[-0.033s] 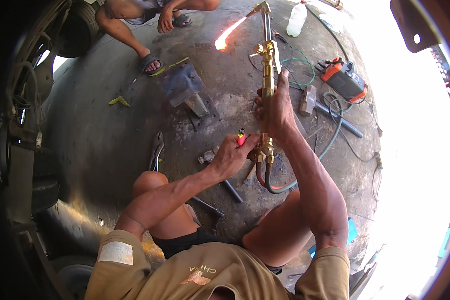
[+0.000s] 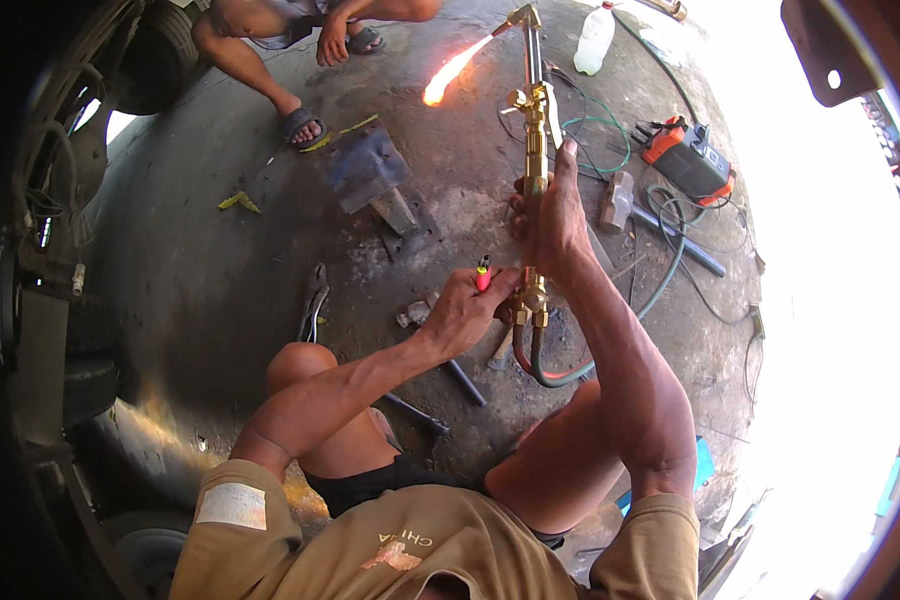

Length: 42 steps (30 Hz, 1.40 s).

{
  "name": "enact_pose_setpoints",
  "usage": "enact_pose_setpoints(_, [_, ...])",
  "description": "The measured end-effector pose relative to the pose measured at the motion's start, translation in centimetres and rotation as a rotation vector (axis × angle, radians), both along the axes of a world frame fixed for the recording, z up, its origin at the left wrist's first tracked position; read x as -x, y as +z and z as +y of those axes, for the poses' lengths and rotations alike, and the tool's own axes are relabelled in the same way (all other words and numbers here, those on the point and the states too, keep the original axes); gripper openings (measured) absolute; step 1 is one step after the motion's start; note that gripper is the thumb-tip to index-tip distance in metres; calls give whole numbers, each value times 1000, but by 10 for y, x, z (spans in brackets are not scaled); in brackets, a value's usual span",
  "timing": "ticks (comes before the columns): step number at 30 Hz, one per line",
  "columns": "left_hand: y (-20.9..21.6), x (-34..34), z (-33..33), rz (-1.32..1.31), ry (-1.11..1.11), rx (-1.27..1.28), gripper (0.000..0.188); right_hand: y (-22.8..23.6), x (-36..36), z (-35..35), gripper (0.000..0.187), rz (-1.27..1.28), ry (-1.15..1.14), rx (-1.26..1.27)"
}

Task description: The person uses a welding torch to heat and weld a metal plate on the ground. They ignite the torch, apply the flame to the metal, and adjust the torch position as needed.

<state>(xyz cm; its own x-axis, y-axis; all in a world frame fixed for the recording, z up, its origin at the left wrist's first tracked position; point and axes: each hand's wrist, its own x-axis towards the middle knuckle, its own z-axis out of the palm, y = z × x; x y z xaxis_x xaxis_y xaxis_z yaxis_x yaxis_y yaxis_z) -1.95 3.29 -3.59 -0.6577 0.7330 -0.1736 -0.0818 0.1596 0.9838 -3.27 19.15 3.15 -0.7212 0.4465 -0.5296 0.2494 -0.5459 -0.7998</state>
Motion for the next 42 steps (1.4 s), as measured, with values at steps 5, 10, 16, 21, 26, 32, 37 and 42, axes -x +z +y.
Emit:
enact_pose_setpoints(5, [-6, 17, 3, 67, -55, 168, 51, -20, 15, 7, 81, -8, -33, -19])
enact_pose_setpoints(10, [22, 85, 7, 503, 352, 258, 60, -19, 21, -9, 83, -41, 27, -256])
enact_pose_setpoints(16, [62, 147, 7, 981, 555, 382, 62, -24, 25, -39, 99, -36, 321, -518])
enact_pose_setpoints(21, [67, 143, 2, 755, 600, 460, 63, -22, 21, -48, 100, -9, 429, -514])
enact_pose_setpoints(26, [32, 158, -24, 924, 829, 392, 53, -22, 25, -66, 93, 44, 542, -430])
enact_pose_setpoints(32, [9, 169, -54, 970, 756, 712, 38, -18, 30, -71, 90, -17, 683, -364])
enact_pose_setpoints(37, [8, 159, -55, 440, 1034, 582, 40, -32, 33, -79, 91, -17, 735, -397])
enact_pose_setpoints(42, [-20, 159, -74, 992, 784, 782, 19, -28, 27, -83, 90, -55, 753, -415])
